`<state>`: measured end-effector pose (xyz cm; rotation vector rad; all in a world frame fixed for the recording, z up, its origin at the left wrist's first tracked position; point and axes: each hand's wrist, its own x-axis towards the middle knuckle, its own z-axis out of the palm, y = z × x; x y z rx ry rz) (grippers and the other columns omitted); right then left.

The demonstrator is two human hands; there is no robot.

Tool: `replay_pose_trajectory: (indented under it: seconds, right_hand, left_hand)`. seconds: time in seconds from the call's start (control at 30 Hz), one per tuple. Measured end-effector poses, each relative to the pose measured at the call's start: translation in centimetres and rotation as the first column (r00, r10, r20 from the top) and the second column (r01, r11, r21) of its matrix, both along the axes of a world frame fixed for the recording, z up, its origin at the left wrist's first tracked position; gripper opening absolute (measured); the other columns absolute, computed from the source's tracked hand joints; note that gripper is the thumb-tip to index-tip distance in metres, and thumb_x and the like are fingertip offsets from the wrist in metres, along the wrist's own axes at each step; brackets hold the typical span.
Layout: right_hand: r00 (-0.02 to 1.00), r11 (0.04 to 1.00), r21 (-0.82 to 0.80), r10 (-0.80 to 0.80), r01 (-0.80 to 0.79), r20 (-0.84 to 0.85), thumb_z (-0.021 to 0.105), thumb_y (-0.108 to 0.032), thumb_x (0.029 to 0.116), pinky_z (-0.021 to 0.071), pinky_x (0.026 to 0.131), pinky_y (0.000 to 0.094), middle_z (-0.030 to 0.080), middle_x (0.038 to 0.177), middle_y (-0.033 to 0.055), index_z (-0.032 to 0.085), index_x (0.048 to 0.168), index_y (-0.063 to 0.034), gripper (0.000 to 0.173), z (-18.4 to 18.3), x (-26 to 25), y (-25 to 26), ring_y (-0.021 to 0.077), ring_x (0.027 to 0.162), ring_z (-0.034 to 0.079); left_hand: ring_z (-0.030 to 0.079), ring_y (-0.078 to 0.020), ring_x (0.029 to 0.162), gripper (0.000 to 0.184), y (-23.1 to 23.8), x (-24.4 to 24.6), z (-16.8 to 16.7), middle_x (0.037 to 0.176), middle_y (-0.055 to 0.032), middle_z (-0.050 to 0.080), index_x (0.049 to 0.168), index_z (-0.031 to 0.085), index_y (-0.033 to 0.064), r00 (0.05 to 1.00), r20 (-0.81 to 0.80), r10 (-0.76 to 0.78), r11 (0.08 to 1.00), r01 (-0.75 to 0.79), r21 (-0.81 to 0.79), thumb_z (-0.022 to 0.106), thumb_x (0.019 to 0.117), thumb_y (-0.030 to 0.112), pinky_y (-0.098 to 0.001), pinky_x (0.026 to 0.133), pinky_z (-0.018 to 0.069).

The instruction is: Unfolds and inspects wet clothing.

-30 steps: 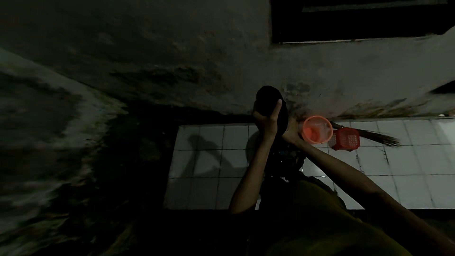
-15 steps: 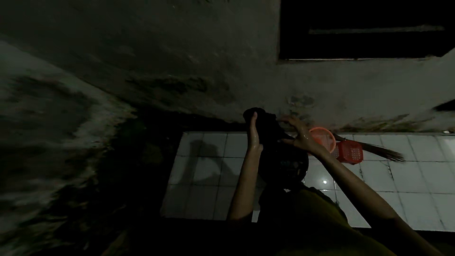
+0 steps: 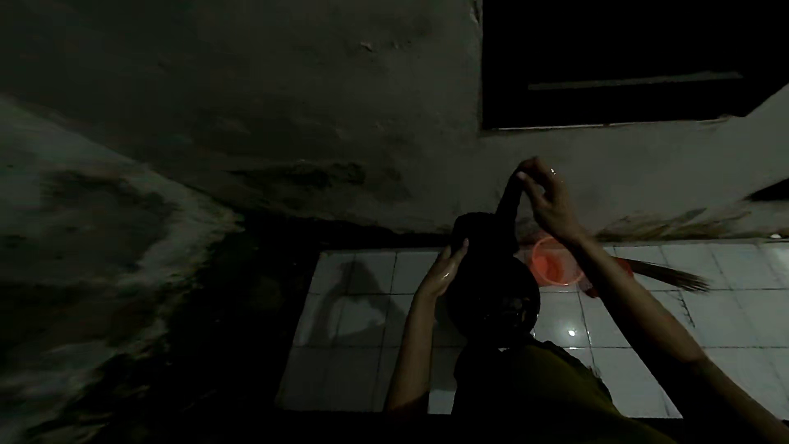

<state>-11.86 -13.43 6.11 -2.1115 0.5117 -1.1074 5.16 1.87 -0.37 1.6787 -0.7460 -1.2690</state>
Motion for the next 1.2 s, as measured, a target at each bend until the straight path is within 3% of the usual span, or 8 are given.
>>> replay_pose_trajectory:
  seconds: [0.13,0.33,0.47,0.67,0.77,0.93,1.1,1.2]
  right_hand:
    - [0.981,0.996,0.020,-0.094,0.092,0.173,0.045,-0.008,0.1079,0.0484,0.074,0.0113,0.058,0.091,0.0000,0.055,0.113,0.0088,0.021,4.2,-0.8,-1.1,-0.0079,0.078,0.055]
    - [0.868,0.949,0.118,-0.315,0.292,0.383,0.040,-0.012,0.1095,0.0526,0.084,0.0203,0.056,0.102,-0.0037,0.051,0.118,0.0000,0.019,7.8,-4.3,-4.5,-0.0016,0.090,0.058]
    - [0.791,0.868,0.060,-0.475,0.492,0.385,0.038,-0.012,0.1090,0.0507,0.086,0.0196,0.055,0.105,0.0012,0.050,0.120,0.0048,0.023,8.8,-6.8,-6.7,0.0003,0.093,0.057]
    - [0.597,0.661,0.211,-0.745,0.720,0.298,0.039,-0.020,0.1108,0.0495,0.094,0.0231,0.059,0.114,0.0095,0.051,0.129,0.0066,0.034,7.7,-11.7,-10.0,0.0069,0.102,0.059]
    - [0.795,0.785,0.158,-0.607,0.598,0.005,0.040,-0.017,0.1098,0.0468,0.093,0.0231,0.056,0.117,0.0162,0.046,0.132,0.0128,0.037,4.9,-10.8,-7.6,0.0071,0.103,0.055]
    - [0.941,0.972,0.179,-0.087,0.152,-0.327,0.050,-0.009,0.1065,0.0525,0.075,0.0296,0.062,0.094,0.0166,0.057,0.114,0.0126,0.024,-2.4,-5.9,-2.8,0.0131,0.079,0.060]
    - [0.899,0.881,0.425,0.345,-0.210,-0.271,0.069,-0.018,0.0980,0.0567,0.092,0.0398,0.059,0.137,0.0171,0.055,0.138,-0.0007,0.046,-3.2,-2.3,2.3,0.0256,0.116,0.064]
    - [0.893,0.853,0.427,0.407,-0.299,-0.190,0.070,-0.016,0.0971,0.0556,0.097,0.0362,0.058,0.139,0.0208,0.046,0.147,0.0024,0.059,-1.4,-0.9,4.0,0.0230,0.118,0.064]
  left_hand:
    - [0.061,-0.0220,0.117,0.049,1.7,1.7,1.4,0.132,-0.0230,0.058,0.143,0.045,-0.0058,0.973,0.221,-0.072,0.997,0.065,0.038,0.038,0.1118,0.031,-0.0403,0.100,0.0502]
    - [0.062,-0.0079,0.092,0.032,4.0,5.6,1.1,0.111,-0.0123,0.062,0.135,0.051,-0.0034,0.943,0.238,0.232,0.972,-0.215,-0.093,0.041,0.1103,0.015,-0.0267,0.083,0.0542]
    - [0.059,-0.0133,0.108,0.034,4.7,8.0,0.5,0.128,-0.0156,0.059,0.140,0.050,0.0004,0.891,0.282,0.355,0.924,-0.290,-0.247,0.043,0.1073,0.009,-0.0336,0.091,0.0508]
    - [0.062,-0.0067,0.083,0.025,5.4,7.4,1.4,0.098,-0.0047,0.063,0.124,0.057,0.0041,0.729,-0.049,0.682,0.721,-0.683,-0.117,0.046,0.1088,0.021,-0.0254,0.070,0.0531]
    - [0.064,-0.0057,0.076,0.023,4.9,4.5,4.5,0.088,-0.0003,0.064,0.114,0.061,0.0102,0.689,-0.181,0.702,0.689,-0.721,-0.075,0.048,0.1077,0.028,-0.0230,0.064,0.0537]
    - [0.065,0.0018,0.076,0.027,2.9,0.8,7.0,0.089,0.0079,0.067,0.115,0.063,0.0186,0.846,-0.252,0.471,0.810,-0.527,-0.257,0.044,0.1089,0.037,-0.0173,0.063,0.0548]
    - [0.066,0.0019,0.082,0.026,-0.3,-1.8,10.4,0.091,0.0076,0.069,0.114,0.062,0.0138,0.892,-0.278,0.357,0.789,-0.447,-0.421,0.042,0.1102,0.028,-0.0191,0.072,0.0569]
    - [0.067,0.0029,0.084,0.030,-1.0,-2.2,11.2,0.092,0.0103,0.070,0.115,0.063,0.0139,0.975,-0.143,0.168,0.836,-0.218,-0.504,0.036,0.1114,0.026,-0.0191,0.077,0.0580]
